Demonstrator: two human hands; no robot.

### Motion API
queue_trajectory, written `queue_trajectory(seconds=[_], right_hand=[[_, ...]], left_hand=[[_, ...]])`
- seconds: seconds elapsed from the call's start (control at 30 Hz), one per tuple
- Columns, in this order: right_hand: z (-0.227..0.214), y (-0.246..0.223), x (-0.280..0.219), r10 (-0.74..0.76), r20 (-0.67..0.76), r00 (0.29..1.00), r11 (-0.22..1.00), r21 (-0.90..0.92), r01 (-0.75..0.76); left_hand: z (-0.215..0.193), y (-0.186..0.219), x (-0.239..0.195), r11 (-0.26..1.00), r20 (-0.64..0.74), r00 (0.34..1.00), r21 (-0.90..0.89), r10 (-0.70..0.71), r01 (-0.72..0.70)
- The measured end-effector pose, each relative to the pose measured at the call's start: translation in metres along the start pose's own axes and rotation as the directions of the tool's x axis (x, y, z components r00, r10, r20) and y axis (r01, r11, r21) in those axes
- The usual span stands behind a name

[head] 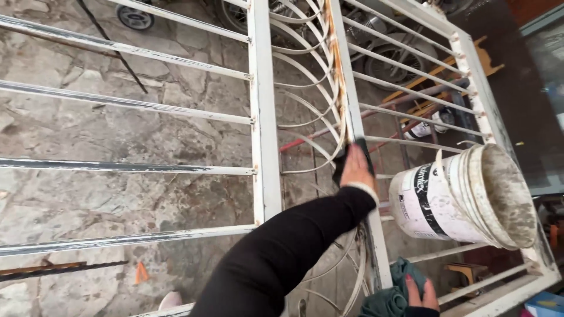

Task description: Sanding and wiping down a metal gate frame to prepare it for painting or finishing.

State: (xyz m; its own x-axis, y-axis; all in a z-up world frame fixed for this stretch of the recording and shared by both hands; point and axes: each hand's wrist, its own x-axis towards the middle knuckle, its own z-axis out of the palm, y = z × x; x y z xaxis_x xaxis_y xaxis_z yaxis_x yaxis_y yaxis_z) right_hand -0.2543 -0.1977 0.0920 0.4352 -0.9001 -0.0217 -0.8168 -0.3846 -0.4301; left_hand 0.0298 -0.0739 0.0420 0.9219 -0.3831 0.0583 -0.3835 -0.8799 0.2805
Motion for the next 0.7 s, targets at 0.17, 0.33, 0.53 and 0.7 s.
queue_trajectory(seconds=[0.17, 0.33, 0.53, 0.7], right_hand=[[-0.006, -0.018, -0.005, 0.217, 0.04, 0.975, 0.976, -0.039, -0.215], [-0.011, -0.027, -0.02, 0.143, 0.039, 0.989, 0.989, 0.041, -0.145], [-0.007, -0.019, -0.018, 0.029, 0.017, 0.999, 0.992, 0.119, -0.031], [-0.007, -0.021, 0.001, 0.314, 0.121, 0.942, 0.949, -0.053, -0.309]], left_hand=[[0.008, 0.011, 0.002, 0.908, -0.092, 0.968, -0.377, -0.234, 0.184], [0.013, -0.006, 0.015, 0.782, 0.051, 0.974, -0.587, -0.221, 0.208], [0.038, -0.015, 0.015, 0.306, -0.331, 0.82, -0.931, -0.468, -0.201], [0.065, -0.013, 0.03, 0.144, -0.112, 0.888, -0.988, -0.446, -0.053]])
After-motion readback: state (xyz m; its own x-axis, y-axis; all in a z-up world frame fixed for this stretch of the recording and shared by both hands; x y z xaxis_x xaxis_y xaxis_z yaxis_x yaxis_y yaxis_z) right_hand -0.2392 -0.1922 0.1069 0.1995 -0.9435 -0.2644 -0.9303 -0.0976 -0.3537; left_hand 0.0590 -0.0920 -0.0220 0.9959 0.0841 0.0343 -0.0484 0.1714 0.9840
